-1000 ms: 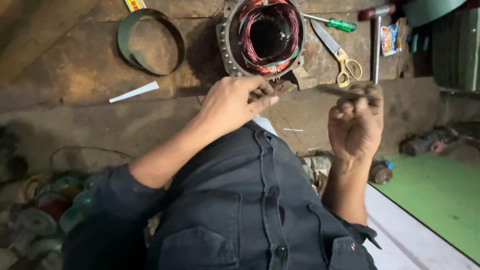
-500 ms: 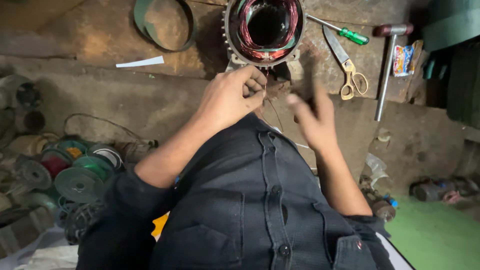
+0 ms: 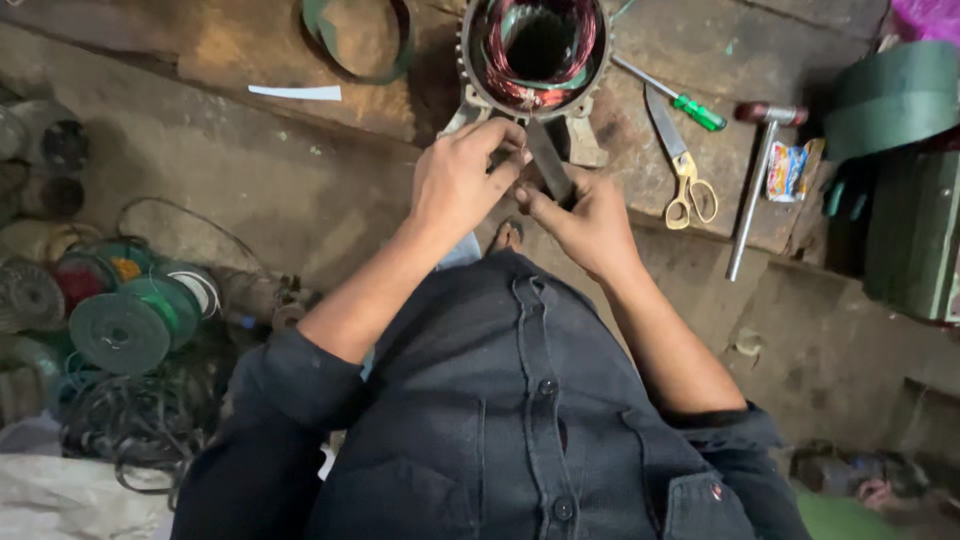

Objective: The person works on an electric motor stator on a workbench, hammering around the copper winding with a mallet, cutting and trimming wire ends with pliers, tucking wires into the slots, and folding white insulation paper around the winding. They handle the stator, turning it to reach different sides while securing the coil.

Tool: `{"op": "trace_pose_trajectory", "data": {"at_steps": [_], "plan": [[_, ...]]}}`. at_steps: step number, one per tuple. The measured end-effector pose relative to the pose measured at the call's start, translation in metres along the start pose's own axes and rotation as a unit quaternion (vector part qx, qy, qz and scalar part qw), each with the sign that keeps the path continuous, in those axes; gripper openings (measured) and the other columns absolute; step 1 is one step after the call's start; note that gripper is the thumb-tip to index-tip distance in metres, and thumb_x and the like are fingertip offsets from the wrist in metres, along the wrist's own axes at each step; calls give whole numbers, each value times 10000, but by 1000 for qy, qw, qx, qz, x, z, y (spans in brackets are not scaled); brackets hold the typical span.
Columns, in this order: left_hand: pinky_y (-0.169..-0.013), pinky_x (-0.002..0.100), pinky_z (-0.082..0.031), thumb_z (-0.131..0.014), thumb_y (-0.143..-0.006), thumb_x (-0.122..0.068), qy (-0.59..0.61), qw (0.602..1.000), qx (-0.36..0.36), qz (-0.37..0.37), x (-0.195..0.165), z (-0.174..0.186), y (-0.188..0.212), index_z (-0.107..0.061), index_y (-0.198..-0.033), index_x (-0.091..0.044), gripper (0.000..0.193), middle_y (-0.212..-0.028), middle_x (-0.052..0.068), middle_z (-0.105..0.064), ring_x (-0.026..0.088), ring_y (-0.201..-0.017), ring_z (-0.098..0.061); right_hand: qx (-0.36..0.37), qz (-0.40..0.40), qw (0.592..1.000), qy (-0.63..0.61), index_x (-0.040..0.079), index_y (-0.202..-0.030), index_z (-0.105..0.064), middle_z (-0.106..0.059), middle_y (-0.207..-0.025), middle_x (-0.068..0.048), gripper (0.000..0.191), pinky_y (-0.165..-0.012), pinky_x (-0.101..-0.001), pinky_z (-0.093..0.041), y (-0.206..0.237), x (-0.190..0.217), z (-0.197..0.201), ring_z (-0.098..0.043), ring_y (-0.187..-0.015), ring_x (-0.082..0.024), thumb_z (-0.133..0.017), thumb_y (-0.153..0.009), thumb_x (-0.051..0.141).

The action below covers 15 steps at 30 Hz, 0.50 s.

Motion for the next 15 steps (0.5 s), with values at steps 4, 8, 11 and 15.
{"op": "trace_pose_trajectory", "data": {"at_steps": [4, 8, 11, 15], "plan": [[-672, 411, -562, -740, -937, -219, -29, 997, -51, -41, -7, -4, -6, -725, -1061, -142, 147, -992, 77, -752, 315, -846, -721, 29, -104, 966, -236, 36, -1021, -721, -660, -776, 18, 232, -583, -245, -396, -4, -10, 1, -551, -661, -79, -806, -926, 230], [-670, 442, -546, -707, -983, -175, -85, 992, -43, -81, -10, -3, -6, -702, -1096, -115, 128, -979, 86, -735, 343, -844, -696, -11, -80, 978, -195, 46, -992, -687, -644, -772, 59, 236, -604, -252, -432, -1, -8, 34, -572, -674, -67, -805, -926, 240], [-657, 435, -551, -658, -932, -69, -134, 984, -33, -112, -9, 12, 3, -708, -1155, -123, 234, -979, 115, -699, 326, -824, -698, -42, 41, 997, 56, 53, -1071, -732, -654, -779, 30, 209, -658, -300, -485, 2, 0, 68, -602, -719, -137, -764, -989, 243], [-700, 431, -560, -647, -945, -50, -127, 984, -6, -121, -12, 31, 19, -712, -1153, -177, 252, -983, 79, -701, 320, -852, -702, -95, 217, 904, 355, 15, -1056, -730, -637, -874, -143, 184, -711, -442, -483, -11, 14, 76, -632, -798, -373, -811, -1013, 174]]}}
Point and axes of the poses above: each hand's wrist, its own y-axis away from the middle knuckle, its own z-axis out of the back of the hand, x = y × z, the point moved 3 cm from there along -y, towards the middle knuckle
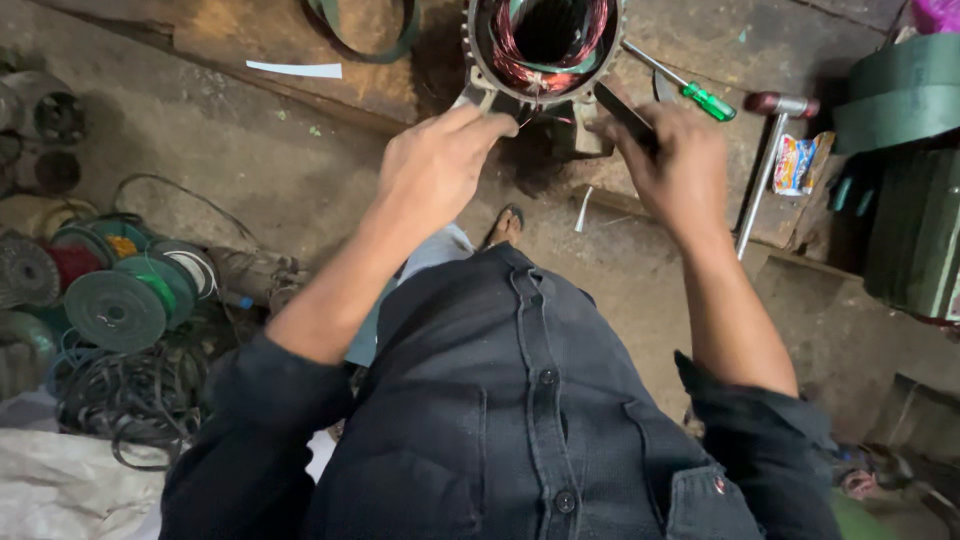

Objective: The person works on an electric motor stator on a workbench, hammering around the copper winding with a mallet, cutting and trimming wire ends with pliers, tucking wires into the slots, and folding white insulation paper around the winding. They handle the stator, turning it to reach different sides while securing the coil.

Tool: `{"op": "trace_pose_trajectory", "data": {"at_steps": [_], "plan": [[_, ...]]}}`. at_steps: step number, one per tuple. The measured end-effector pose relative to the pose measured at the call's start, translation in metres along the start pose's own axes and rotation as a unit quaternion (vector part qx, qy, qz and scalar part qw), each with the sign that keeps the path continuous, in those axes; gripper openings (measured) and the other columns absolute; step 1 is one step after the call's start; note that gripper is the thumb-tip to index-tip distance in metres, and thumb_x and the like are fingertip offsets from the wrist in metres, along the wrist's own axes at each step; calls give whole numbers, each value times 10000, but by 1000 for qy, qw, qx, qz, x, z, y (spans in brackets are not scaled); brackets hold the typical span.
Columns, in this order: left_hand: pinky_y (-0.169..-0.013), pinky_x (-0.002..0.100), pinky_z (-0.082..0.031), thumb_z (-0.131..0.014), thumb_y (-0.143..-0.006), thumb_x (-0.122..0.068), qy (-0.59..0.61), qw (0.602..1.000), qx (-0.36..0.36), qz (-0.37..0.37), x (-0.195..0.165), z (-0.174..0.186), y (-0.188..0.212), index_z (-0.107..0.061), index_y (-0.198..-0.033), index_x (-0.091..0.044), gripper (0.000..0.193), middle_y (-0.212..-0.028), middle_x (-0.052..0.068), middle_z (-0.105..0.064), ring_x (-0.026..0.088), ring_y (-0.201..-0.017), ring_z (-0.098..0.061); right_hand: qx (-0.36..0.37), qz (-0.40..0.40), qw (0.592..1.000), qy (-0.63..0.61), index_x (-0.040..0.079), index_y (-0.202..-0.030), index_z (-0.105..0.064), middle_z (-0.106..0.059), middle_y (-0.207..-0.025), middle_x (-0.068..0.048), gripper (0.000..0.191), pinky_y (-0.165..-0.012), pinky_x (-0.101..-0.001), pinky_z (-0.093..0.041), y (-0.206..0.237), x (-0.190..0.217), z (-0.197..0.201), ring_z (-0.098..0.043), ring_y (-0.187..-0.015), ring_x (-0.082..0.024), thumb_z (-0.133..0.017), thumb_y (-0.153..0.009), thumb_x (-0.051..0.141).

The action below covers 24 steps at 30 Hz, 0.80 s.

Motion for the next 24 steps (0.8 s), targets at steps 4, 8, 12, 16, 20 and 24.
{"op": "trace_pose_trajectory", "data": {"at_steps": [4, 8, 12, 16, 20, 24], "plan": [[-724, 446, -560, -636, -962, -77, 31, 999, 10, 3, -17, 14, 20, -673, -1180, -132, 228, -978, 100, -693, 347, -861, -689, -77, -35, 995, 55, 34, -1095, -667, -625, -966, -191, 236, -677, -491, -501, 0, 25, 4, -637, -857, -411, -789, -922, 138], [-695, 480, -535, -632, -1028, -136, 24, 998, 38, 51, -22, 21, 31, -650, -1098, -122, 74, -871, 116, -686, 373, -843, -680, -75, -3, 994, 82, 72, -1296, -585, -607, -1084, -215, 288, -684, -485, -517, 19, 70, -6, -646, -891, -402, -687, -1031, 118], [-689, 480, -535, -614, -1013, -144, 31, 998, 20, 49, -20, 23, 33, -632, -1082, -115, 77, -844, 126, -692, 370, -826, -684, 51, 20, 990, 129, 101, -1098, -588, -633, -867, -139, 161, -540, -504, -496, 15, 78, -33, -653, -683, -389, -662, -1006, 210], [-686, 482, -530, -626, -1002, -146, 8, 998, 6, 54, -15, 21, 34, -634, -1065, -105, 76, -831, 127, -693, 367, -818, -682, 45, 36, 991, 118, 85, -1101, -576, -653, -852, -175, 185, -492, -496, -483, 15, 69, -44, -639, -608, -389, -650, -981, 206], [-729, 459, -548, -628, -1005, -132, 2, 999, 2, 42, -13, 20, 36, -635, -1049, -115, 48, -812, 113, -680, 335, -808, -677, 84, 4, 990, 117, 78, -1026, -553, -650, -742, -158, 188, -494, -521, -467, 23, 60, -49, -647, -615, -395, -661, -1009, 231], [-683, 428, -537, -654, -972, -125, -23, 999, -13, 27, -14, 20, 40, -655, -1032, -115, 61, -787, 85, -673, 308, -793, -654, 58, 16, 992, 106, 96, -1062, -564, -649, -766, -162, 136, -535, -513, -480, 27, 60, -53, -646, -639, -396, -640, -986, 180]]}}
Point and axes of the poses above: each hand's wrist, its own y-axis away from the middle knuckle, its own z-axis out of the back of the hand, x = y × z, the point moved 3 cm from there along -y, towards the middle knuckle
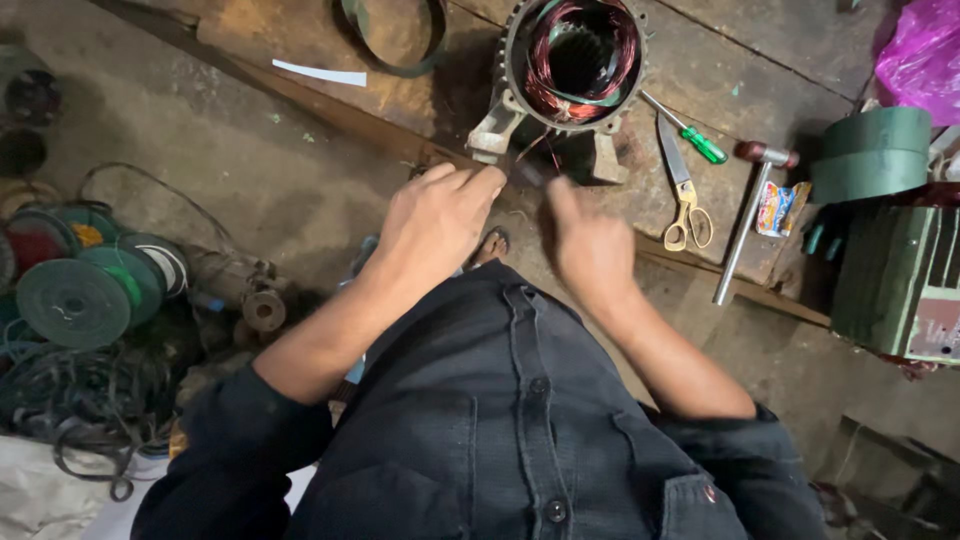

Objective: The person works on an electric motor stator on a workbench, hammering around the copper winding with a mallet, cutting and trimming wire ends with pliers, tucking wires into the slots, and folding white insulation paper around the winding. They handle the stator, turning it to reach different sides while securing the coil.

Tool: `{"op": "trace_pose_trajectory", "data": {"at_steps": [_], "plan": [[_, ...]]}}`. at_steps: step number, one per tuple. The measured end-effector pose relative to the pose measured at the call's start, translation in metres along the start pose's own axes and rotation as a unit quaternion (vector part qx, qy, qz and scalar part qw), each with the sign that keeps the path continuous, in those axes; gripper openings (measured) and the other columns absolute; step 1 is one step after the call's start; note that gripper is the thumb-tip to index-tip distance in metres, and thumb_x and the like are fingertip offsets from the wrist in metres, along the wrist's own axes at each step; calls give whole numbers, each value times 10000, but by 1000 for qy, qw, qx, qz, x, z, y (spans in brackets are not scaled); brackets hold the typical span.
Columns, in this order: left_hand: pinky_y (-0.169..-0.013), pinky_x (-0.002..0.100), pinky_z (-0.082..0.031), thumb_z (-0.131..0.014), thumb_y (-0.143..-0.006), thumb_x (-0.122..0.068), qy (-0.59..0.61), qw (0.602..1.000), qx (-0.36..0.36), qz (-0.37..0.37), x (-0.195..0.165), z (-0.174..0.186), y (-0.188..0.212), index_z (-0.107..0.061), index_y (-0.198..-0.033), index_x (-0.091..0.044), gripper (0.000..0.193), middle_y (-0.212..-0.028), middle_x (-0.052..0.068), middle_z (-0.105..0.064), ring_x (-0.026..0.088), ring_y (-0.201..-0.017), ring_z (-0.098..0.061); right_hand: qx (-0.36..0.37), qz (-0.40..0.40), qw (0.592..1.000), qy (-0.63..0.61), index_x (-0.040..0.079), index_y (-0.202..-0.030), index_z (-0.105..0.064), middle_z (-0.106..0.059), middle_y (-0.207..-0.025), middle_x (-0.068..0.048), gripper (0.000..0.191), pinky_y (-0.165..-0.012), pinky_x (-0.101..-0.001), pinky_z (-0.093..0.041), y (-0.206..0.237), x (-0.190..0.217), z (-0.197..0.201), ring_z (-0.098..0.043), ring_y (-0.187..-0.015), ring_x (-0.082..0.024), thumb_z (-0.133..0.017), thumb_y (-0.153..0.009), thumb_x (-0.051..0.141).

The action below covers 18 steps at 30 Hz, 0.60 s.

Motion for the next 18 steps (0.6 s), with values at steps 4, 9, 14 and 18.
{"op": "trace_pose_trajectory", "data": {"at_steps": [4, 9, 14, 18], "plan": [[-693, 407, -541, -651, -922, -101, -29, 999, 17, -26, -1, -4, 3, -655, -1012, -112, 91, -804, 62, -674, 282, -827, -652, -8, -16, 1000, 17, 76, -1059, -568, -663, -809, -189, 179, -500, -506, -476, -2, 2, 0, -632, -597, -415, -671, -989, 206], [-723, 428, -544, -649, -857, -170, -14, 998, 69, 4, 0, -21, 0, -668, -1060, -114, 212, -836, 62, -705, 296, -845, -685, 20, 18, 996, -85, 79, -1095, -583, -643, -780, -197, 207, -568, -513, -493, 0, 14, 6, -641, -655, -431, -678, -957, 200], [-675, 499, -535, -608, -1014, -166, 168, 974, 83, 129, 10, -32, 9, -625, -1190, -108, 185, -839, 176, -715, 398, -827, -700, -82, -44, 995, -28, 67, -1098, -555, -658, -857, -173, 150, -572, -500, -470, -2, 5, 17, -645, -703, -409, -641, -1084, 189], [-649, 555, -531, -595, -1013, -156, 146, 981, 39, 120, 16, -28, 11, -581, -1209, -113, 201, -786, 217, -695, 449, -803, -693, -51, 37, 998, -7, 72, -1054, -541, -656, -835, -178, 161, -530, -496, -480, 1, 18, 4, -649, -671, -390, -640, -985, 178]]}}
Point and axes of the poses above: each hand's wrist, its own y-axis away from the middle knuckle, its own z-axis out of the back of the hand, x = y × z, the point moved 3 cm from there along -y, towards the middle knuckle
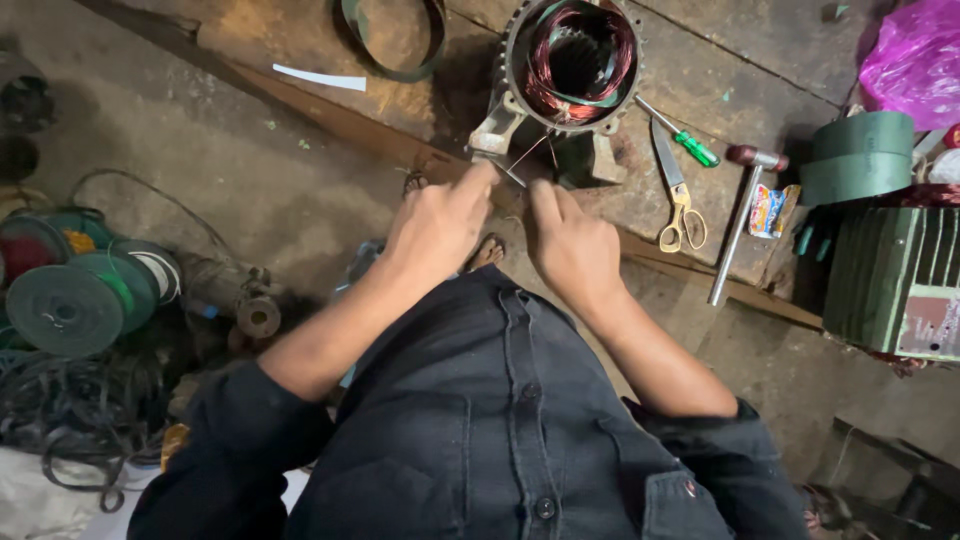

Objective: The person works on an electric motor stator on a workbench, hammering around the copper winding with a mallet, cutting and trimming wire ends with pliers, tucking wires into the slots, and folding white insulation paper around the winding. They handle the stator, turning it to reach different sides while securing the coil.

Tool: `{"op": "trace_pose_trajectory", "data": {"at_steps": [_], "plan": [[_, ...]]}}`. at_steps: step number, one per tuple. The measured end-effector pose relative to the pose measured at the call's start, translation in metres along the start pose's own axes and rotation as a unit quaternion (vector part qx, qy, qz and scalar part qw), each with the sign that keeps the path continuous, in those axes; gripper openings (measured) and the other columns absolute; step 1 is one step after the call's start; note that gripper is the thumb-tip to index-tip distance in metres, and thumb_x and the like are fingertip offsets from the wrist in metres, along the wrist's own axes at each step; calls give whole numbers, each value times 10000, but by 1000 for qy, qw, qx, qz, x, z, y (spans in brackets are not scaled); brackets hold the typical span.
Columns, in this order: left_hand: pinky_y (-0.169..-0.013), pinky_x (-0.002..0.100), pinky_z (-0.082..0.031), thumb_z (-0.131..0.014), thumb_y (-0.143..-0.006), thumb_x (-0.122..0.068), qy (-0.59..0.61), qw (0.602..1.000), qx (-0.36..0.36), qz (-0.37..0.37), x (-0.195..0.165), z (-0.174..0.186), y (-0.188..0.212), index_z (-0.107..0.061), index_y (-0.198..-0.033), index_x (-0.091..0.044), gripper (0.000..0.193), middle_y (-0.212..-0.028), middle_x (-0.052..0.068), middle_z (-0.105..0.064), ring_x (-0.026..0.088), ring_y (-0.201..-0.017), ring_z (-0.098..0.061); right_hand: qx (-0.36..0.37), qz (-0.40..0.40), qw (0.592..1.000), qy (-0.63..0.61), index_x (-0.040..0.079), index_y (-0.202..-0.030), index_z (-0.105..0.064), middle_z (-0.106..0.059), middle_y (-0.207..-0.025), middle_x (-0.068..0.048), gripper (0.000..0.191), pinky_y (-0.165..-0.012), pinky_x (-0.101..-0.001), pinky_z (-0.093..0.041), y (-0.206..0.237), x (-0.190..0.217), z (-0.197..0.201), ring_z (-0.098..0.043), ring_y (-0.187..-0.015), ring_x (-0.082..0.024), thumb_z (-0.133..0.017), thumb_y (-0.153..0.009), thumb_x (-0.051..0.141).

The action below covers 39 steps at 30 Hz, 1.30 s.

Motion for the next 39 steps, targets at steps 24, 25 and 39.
{"op": "trace_pose_trajectory", "data": {"at_steps": [24, 25, 39], "plan": [[-779, 400, -550, -680, -784, -144, -136, 985, 98, -30, -16, 1, -13, -599, -1015, -79, 253, -828, 109, -709, 276, -839, -714, 67, -44, 993, -88, 93, -1147, -575, -676, -849, -242, 230, -601, -532, -516, 8, 0, -7, -659, -711, -454, -658, -936, 132], [-740, 386, -558, -644, -877, -153, -2, 987, 153, 53, -11, 0, -16, -613, -1085, -91, 219, -808, 111, -732, 262, -792, -737, 44, -53, 992, -103, 100, -1136, -558, -683, -878, -224, 192, -611, -519, -516, 4, -2, 1, -669, -750, -443, -652, -972, 133], [-680, 528, -570, -570, -896, -16, -189, 977, 89, -40, -19, 26, -9, -576, -1333, -115, 448, -961, 206, -689, 427, -827, -710, 25, -6, 999, -29, 318, -1583, -440, -694, -1054, -133, 806, -662, -441, -566, -14, 22, 19, -689, -744, -341, -622, -865, 1]]}}
Point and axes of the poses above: each hand's wrist, its own y-axis away from the middle knuckle, its own z-axis out of the back of the hand, x = y × z, the point moved 3 cm from there along -y, towards the middle knuckle
